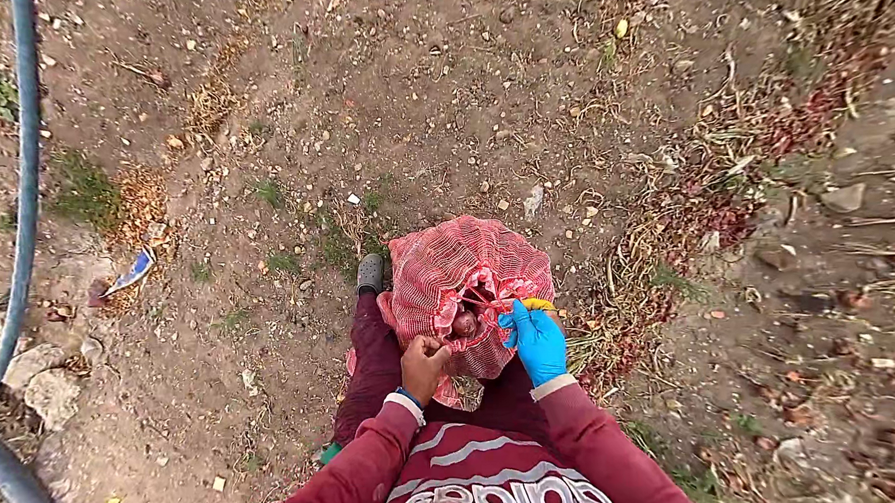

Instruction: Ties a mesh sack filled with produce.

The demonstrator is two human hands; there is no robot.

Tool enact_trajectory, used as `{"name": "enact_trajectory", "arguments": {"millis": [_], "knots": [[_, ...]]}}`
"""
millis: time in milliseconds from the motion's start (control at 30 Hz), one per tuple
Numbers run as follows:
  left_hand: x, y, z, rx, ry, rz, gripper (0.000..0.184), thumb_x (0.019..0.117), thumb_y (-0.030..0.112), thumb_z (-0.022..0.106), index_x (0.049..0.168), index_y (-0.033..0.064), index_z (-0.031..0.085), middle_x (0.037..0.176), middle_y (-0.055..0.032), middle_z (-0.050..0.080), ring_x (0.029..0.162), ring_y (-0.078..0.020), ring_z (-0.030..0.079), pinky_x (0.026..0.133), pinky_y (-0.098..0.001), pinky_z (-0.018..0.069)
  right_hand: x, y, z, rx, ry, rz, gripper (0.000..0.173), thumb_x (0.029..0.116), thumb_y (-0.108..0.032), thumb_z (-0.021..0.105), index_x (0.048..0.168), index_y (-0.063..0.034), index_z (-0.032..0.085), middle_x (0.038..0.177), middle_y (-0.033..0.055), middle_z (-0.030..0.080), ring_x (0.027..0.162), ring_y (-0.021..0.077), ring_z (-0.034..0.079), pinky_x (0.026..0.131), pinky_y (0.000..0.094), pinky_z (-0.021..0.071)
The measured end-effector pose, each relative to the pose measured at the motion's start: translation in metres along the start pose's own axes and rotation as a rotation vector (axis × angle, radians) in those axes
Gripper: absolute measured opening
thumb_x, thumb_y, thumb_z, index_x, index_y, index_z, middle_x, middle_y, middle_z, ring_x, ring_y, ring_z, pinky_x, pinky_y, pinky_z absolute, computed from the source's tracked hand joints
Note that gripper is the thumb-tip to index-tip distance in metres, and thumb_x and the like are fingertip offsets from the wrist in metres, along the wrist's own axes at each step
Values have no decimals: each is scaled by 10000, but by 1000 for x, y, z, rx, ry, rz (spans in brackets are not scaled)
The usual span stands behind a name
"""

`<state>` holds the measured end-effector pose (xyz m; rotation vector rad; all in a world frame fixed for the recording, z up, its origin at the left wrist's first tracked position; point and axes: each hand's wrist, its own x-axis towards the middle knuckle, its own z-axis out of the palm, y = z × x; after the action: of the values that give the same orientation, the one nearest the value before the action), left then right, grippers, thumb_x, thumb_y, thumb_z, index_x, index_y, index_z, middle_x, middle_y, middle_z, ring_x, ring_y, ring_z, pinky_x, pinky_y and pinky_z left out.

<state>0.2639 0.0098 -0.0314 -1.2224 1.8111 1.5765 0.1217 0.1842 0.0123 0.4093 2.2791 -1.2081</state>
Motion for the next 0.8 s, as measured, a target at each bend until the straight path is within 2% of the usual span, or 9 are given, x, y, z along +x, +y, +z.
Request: {"name": "enact_trajectory", "arguments": {"millis": [100, 200, 367, 433, 533, 600, 667, 733, 800], "knots": [[5, 4, -1, 181, -109, -14, 472, 880, 457, 785, 1136, 76, 676, 967, -107, 730, 909, -260, 707, 865, -546, 573, 1, 12, 5, -97, -104, -32, 402, 1107, -374, 464, 1042, -60, 705, 843, 48, 738, 630, 166, 670, 619, 391, 595], [3, 10, -5, 230, -144, -10, 448, 881, 489, 770, 1098, 105, 690, 918, -86, 728, 865, -250, 705, 835, -547, 573, -1, 30, 14, -177, -223, -126, 371, 1109, -360, 450, 1182, -63, 662, 865, 63, 711, 749, 176, 687, 709, 412, 591], [-5, 1, 9, -503, -49, -106, 323, 894, 155, 801, 1137, 18, 637, 928, -122, 718, 774, -208, 662, 725, -388, 559, 2, 56, 36, -349, -320, -210, 391, 1105, -332, 420, 1165, -29, 660, 868, 109, 694, 830, 232, 694, 830, 458, 576], [-7, 0, 13, -598, -84, -168, 372, 892, 147, 798, 1193, 34, 609, 983, -129, 709, 779, -216, 661, 699, -385, 562, 0, 57, 43, -527, -338, -192, 430, 1094, -371, 401, 1135, -51, 685, 919, 134, 712, 900, 279, 708, 850, 512, 569], [-2, 5, 0, -65, -226, -98, 453, 887, 334, 812, 1164, 38, 612, 962, -132, 711, 845, -241, 689, 784, -446, 582, -12, 42, 50, -839, -333, -201, 425, 1061, -412, 434, 1007, -99, 717, 926, 139, 726, 926, 328, 718, 789, 574, 563], [5, 26, -10, 465, -329, -6, 472, 913, 470, 730, 1176, 90, 637, 982, -149, 721, 939, -324, 710, 852, -575, 570, -17, 24, 56, -992, -370, -175, 404, 1043, -417, 455, 1006, -114, 721, 959, 143, 741, 954, 348, 724, 780, 587, 558], [4, 35, -9, 681, -392, 13, 480, 918, 509, 684, 1205, 128, 631, 1043, -163, 730, 1017, -374, 711, 875, -642, 550, -25, 12, 61, -1067, -426, -134, 398, 1039, -404, 462, 1015, -107, 727, 990, 154, 746, 984, 360, 720, 795, 599, 553], [9, 27, -11, 517, -376, 12, 466, 894, 451, 737, 1189, 104, 638, 1029, -152, 726, 981, -333, 711, 870, -586, 565, -25, 6, 64, -1094, -453, -129, 394, 1040, -394, 465, 1009, -102, 728, 994, 159, 746, 984, 365, 721, 794, 599, 555], [10, 8, -11, -37, -349, -65, 415, 895, 243, 805, 1185, 25, 603, 996, -139, 713, 868, -240, 699, 802, -432, 586, -24, 0, 64, -1079, -487, -86, 408, 1049, -398, 455, 1056, -98, 731, 1025, 170, 742, 1008, 376, 710, 823, 619, 544]]}}
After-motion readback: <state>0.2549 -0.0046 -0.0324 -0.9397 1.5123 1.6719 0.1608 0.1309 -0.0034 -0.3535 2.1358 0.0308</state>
